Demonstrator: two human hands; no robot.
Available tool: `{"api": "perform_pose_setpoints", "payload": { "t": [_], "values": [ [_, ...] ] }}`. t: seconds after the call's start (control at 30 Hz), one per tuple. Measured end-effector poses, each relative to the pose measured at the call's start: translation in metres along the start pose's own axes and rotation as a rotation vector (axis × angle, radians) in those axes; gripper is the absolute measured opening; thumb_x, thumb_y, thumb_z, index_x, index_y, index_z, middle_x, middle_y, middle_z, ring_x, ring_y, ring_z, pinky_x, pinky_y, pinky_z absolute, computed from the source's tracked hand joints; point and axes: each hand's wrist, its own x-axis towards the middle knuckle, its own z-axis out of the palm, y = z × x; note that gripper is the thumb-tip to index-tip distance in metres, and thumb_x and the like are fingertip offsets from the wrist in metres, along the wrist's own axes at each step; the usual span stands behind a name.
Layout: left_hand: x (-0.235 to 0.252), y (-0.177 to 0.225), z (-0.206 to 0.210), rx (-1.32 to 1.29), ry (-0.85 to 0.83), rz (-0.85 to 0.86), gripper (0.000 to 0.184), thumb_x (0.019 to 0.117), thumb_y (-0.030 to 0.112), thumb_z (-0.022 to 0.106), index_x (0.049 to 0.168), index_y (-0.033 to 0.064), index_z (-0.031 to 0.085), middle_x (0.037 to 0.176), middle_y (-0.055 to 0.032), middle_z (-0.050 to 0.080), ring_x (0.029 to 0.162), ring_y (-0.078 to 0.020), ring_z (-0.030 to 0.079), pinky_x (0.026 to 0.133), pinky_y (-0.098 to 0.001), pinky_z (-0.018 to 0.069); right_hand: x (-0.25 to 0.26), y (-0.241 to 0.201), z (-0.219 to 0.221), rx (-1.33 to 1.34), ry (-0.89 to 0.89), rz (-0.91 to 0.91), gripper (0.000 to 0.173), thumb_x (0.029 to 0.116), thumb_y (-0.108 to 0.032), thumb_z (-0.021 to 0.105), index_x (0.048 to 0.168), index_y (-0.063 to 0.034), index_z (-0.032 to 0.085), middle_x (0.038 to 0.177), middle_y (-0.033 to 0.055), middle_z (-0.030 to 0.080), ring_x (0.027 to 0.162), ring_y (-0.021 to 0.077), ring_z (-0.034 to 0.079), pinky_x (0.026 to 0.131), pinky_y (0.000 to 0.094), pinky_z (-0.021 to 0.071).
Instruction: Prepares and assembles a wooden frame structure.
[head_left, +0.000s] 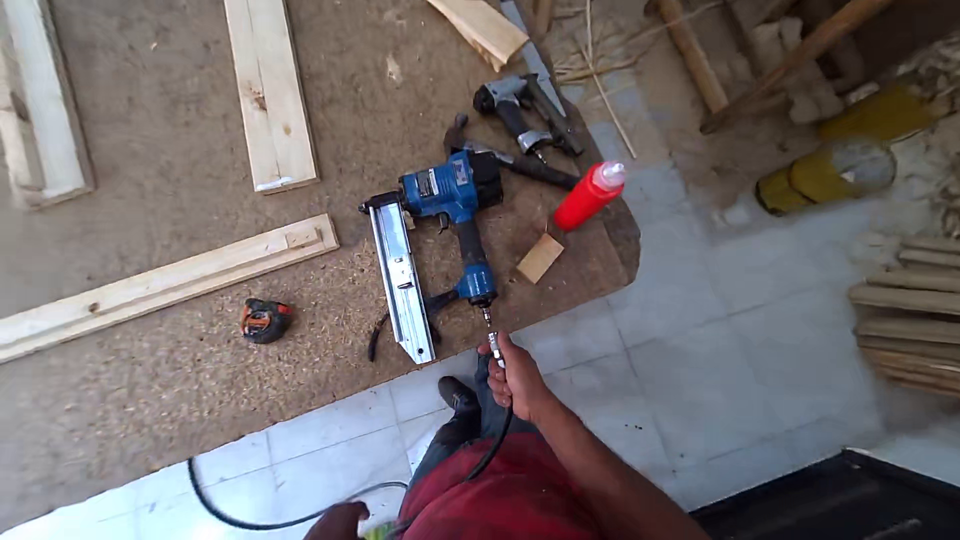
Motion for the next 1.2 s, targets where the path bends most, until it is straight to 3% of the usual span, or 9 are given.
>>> {"api": "perform_pose_setpoints", "payload": {
  "t": [0.13, 0.23, 0.33, 0.43, 0.53, 0.73, 0.97, 1.07, 1.2],
  "values": [
    [-0.032, 0.117, -0.136, -0.108, 0.454, 0.187, 0.038, 0.104, 0.031, 0.057, 0.134, 0.0102, 0.065, 0.124, -0.0104, 0.071, 0.111, -0.0256, 0.07, 0.1, -0.0515, 0.0553, 0.011, -0.002, -0.001, 0.06, -0.035, 0.0, 0.06, 0.1095, -0.057, 0.022, 0.115, -0.0112, 0.06, 0.056, -0.0038, 0.036, 0.038, 0.007, 0.033, 0.036, 0.022, 0.0333],
    [-0.016, 0.202, -0.213, -0.229, 0.824, 0.317, 0.033, 0.103, 0.032, 0.062, 0.128, 0.0105, 0.068, 0.115, -0.0081, 0.072, 0.094, -0.0213, 0.072, 0.085, -0.0507, 0.0599, 0.02, 0.001, -0.004, 0.1, -0.062, -0.036, 0.058, 0.1102, -0.055, 0.024, 0.113, -0.0088, 0.06, 0.056, -0.0029, 0.038, 0.038, 0.0071, 0.034, 0.036, 0.0221, 0.0339],
    [0.029, 0.268, -0.27, -0.366, 0.796, 0.337, 0.055, 0.1028, 0.042, 0.061, 0.144, 0.0078, 0.053, 0.134, -0.011, 0.066, 0.121, -0.0238, 0.066, 0.105, -0.0514, 0.0529, 0.029, -0.001, -0.005, 0.098, -0.112, -0.085, 0.056, 0.1108, -0.052, 0.024, 0.106, -0.0079, 0.059, 0.056, -0.0016, 0.04, 0.038, 0.0079, 0.036, 0.036, 0.0225, 0.0354],
    [0.073, 0.314, -0.294, -0.5, 0.731, 0.254, 0.069, 0.098, 0.06, 0.06, 0.142, 0.0064, 0.052, 0.114, -0.0143, 0.073, 0.103, -0.0286, 0.072, 0.092, -0.0559, 0.0566, 0.032, -0.005, -0.006, 0.114, -0.136, -0.103, 0.055, 0.1103, -0.052, 0.026, 0.103, -0.0079, 0.058, 0.055, -0.0018, 0.04, 0.038, 0.0075, 0.036, 0.037, 0.0228, 0.0352],
    [0.099, 0.329, -0.29, -0.612, 0.757, 0.194, 0.074, 0.0897, 0.065, 0.068, 0.131, 0.0051, 0.054, 0.097, -0.0154, 0.07, 0.087, -0.0295, 0.072, 0.08, -0.0562, 0.0595, 0.033, -0.008, -0.012, 0.151, -0.16, -0.113, 0.054, 0.1092, -0.053, 0.03, 0.1, -0.0083, 0.059, 0.055, -0.0016, 0.04, 0.038, 0.0073, 0.035, 0.037, 0.0222, 0.0349],
    [0.097, 0.332, -0.29, -0.638, 0.712, 0.17, 0.072, 0.0927, 0.056, 0.067, 0.14, 0.0074, 0.044, 0.101, -0.015, 0.069, 0.089, -0.0286, 0.072, 0.08, -0.0548, 0.0595, 0.028, -0.022, -0.016, 0.152, -0.205, -0.05, 0.053, 0.1094, -0.052, 0.032, 0.098, -0.0076, 0.059, 0.055, -0.001, 0.039, 0.037, 0.0071, 0.035, 0.035, 0.0219, 0.0358],
    [0.098, 0.329, -0.293, -0.689, 0.698, 0.239, 0.068, 0.0937, 0.053, 0.066, 0.14, 0.0075, 0.044, 0.1, -0.0132, 0.069, 0.086, -0.0252, 0.072, 0.079, -0.0507, 0.0612, 0.031, -0.024, -0.023, 0.368, -0.387, 0.012, 0.054, 0.1078, -0.054, 0.033, 0.096, -0.007, 0.058, 0.055, -0.0026, 0.04, 0.036, 0.0053, 0.038, 0.034, 0.0197, 0.0385],
    [0.094, 0.327, -0.295, -0.706, 0.687, 0.259, 0.065, 0.0939, 0.052, 0.067, 0.136, 0.0062, 0.046, 0.097, -0.0118, 0.07, 0.084, -0.0232, 0.073, 0.077, -0.0476, 0.0619, 0.032, -0.021, -0.024, 0.478, -0.476, 0.02, 0.054, 0.1055, -0.057, 0.041, 0.096, -0.0067, 0.058, 0.056, -0.0026, 0.043, 0.036, 0.005, 0.041, 0.035, 0.0194, 0.0409],
    [0.094, 0.331, -0.29, -0.669, 0.713, 0.205, 0.063, 0.0956, 0.053, 0.064, 0.137, 0.0079, 0.045, 0.097, -0.0118, 0.069, 0.084, -0.0246, 0.072, 0.077, -0.0502, 0.0608, 0.028, -0.03, -0.016, 0.355, -0.304, -0.01, 0.052, 0.1074, -0.052, 0.039, 0.096, -0.0055, 0.059, 0.054, -0.0004, 0.043, 0.035, 0.0058, 0.039, 0.034, 0.0203, 0.0391]
  ]
}}
